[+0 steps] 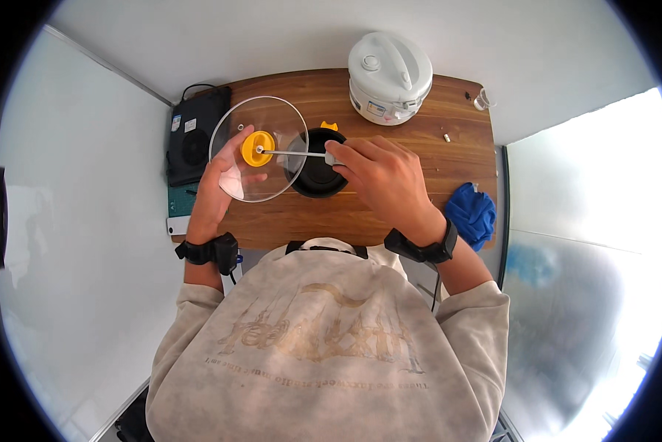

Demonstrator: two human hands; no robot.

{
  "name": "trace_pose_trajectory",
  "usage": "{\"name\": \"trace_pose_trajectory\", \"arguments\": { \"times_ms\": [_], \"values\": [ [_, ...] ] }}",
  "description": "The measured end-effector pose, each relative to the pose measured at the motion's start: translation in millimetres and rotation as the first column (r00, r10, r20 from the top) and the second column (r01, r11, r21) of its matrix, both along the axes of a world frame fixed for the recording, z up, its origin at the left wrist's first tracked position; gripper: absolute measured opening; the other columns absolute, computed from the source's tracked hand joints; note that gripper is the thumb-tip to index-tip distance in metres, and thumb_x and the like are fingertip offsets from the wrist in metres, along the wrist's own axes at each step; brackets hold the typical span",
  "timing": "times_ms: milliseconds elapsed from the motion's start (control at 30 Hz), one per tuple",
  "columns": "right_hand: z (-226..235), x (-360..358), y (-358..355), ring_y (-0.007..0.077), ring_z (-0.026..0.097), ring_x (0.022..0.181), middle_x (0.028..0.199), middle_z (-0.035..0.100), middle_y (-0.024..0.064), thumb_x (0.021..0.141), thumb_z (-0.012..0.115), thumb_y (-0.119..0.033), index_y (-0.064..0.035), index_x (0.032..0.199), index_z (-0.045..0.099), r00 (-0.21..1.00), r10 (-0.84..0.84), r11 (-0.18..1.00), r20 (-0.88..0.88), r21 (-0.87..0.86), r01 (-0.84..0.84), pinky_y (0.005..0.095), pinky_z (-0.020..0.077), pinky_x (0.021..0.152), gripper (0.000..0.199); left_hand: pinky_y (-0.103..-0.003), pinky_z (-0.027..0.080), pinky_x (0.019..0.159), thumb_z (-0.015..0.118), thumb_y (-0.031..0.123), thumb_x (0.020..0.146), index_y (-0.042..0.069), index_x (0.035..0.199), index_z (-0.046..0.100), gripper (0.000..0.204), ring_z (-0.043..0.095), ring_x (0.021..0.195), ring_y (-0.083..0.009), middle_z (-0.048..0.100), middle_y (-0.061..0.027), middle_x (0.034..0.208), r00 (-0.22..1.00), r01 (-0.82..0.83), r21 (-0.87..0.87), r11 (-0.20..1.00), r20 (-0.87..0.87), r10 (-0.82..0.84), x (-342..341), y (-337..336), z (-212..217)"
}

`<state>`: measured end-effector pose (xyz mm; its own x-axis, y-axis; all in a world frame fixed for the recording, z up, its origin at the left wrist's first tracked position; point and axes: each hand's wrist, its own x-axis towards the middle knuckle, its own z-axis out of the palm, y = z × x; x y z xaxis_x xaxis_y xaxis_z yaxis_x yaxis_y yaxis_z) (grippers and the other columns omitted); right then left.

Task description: The person assembles a yellow pot with a glass lid by inserting a yellow knob and tightening it with a screwdriver. They then disassemble a white rice cooker lid, removing several small plastic components and screws, and place them on the table.

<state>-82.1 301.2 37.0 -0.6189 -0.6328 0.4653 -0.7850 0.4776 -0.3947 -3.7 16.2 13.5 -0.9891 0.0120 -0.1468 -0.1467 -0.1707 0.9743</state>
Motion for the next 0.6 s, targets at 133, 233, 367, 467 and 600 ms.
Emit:
{"name": "trace_pose_trajectory", "arguments": {
  "times_ms": [133, 233, 367, 467, 600],
  "values": [
    [0.3, -1.2, -1.9, 0.0188, 0.063, 0.076, 0.09, 0.068, 0.0009, 0.078, 0.075, -0.012, -0.0104, 0.108, 0.072, 0.998, 0.015, 1.0, -0.068, -0.014, -0.016, 0.033, 0.0529, 0.063, 0.03, -0.039, 0.051, 0.098, 0.037, 0.035, 0.095, 0.002, 0.152, 0.035, 0.066, 0.048, 0.133, -0.0268, 0.04, -0.0135, 0.152, 0.999, 0.048, -0.041, 0.998, -0.002, -0.048, 2.2, -0.3, 3.0],
    [2.3, -1.1, -3.4, 0.0187, 0.063, 0.075, 0.09, 0.068, 0.0007, 0.077, 0.075, -0.011, -0.0098, 0.107, 0.073, 0.997, 0.028, 0.999, -0.076, -0.033, -0.031, 0.0325, 0.0535, 0.063, 0.03, -0.038, 0.05, 0.099, 0.038, 0.036, 0.095, 0.002, 0.152, 0.034, 0.066, 0.048, 0.133, -0.0268, 0.042, -0.0138, 0.151, 0.999, 0.043, -0.044, 0.998, 0.0, -0.043, 3.6, 2.1, 4.8],
    [2.0, -1.1, -3.3, 0.0187, 0.063, 0.076, 0.091, 0.068, 0.001, 0.077, 0.074, -0.01, -0.0094, 0.107, 0.072, 0.996, 0.035, 0.999, -0.083, -0.03, -0.037, 0.0319, 0.0536, 0.063, 0.03, -0.038, 0.05, 0.099, 0.038, 0.036, 0.095, 0.003, 0.152, 0.034, 0.066, 0.048, 0.134, -0.027, 0.043, -0.0141, 0.15, 0.999, 0.053, -0.046, 0.998, 0.015, -0.052, 4.8, 2.7, 6.3],
    [2.5, -1.8, -1.2, 0.0186, 0.063, 0.075, 0.092, 0.068, 0.0014, 0.077, 0.073, -0.009, -0.0093, 0.107, 0.072, 0.995, 0.043, 0.999, -0.093, -0.016, -0.045, 0.0318, 0.0535, 0.063, 0.031, -0.038, 0.05, 0.098, 0.037, 0.036, 0.095, 0.003, 0.152, 0.034, 0.066, 0.048, 0.133, -0.0273, 0.042, -0.0143, 0.151, 0.999, 0.054, -0.041, 0.998, 0.004, -0.054, 4.5, 2.2, 4.1],
    [-0.2, -3.2, 0.8, 0.0186, 0.062, 0.075, 0.093, 0.068, 0.0016, 0.076, 0.072, -0.008, -0.0094, 0.108, 0.072, 0.992, 0.058, 0.998, -0.11, -0.017, -0.06, 0.0316, 0.0532, 0.062, 0.032, -0.038, 0.05, 0.098, 0.037, 0.036, 0.096, 0.003, 0.152, 0.034, 0.065, 0.048, 0.134, -0.028, 0.042, -0.0145, 0.151, 0.998, 0.059, -0.033, 0.998, 0.016, -0.059, 4.0, 2.6, 5.6]
  ]
}}
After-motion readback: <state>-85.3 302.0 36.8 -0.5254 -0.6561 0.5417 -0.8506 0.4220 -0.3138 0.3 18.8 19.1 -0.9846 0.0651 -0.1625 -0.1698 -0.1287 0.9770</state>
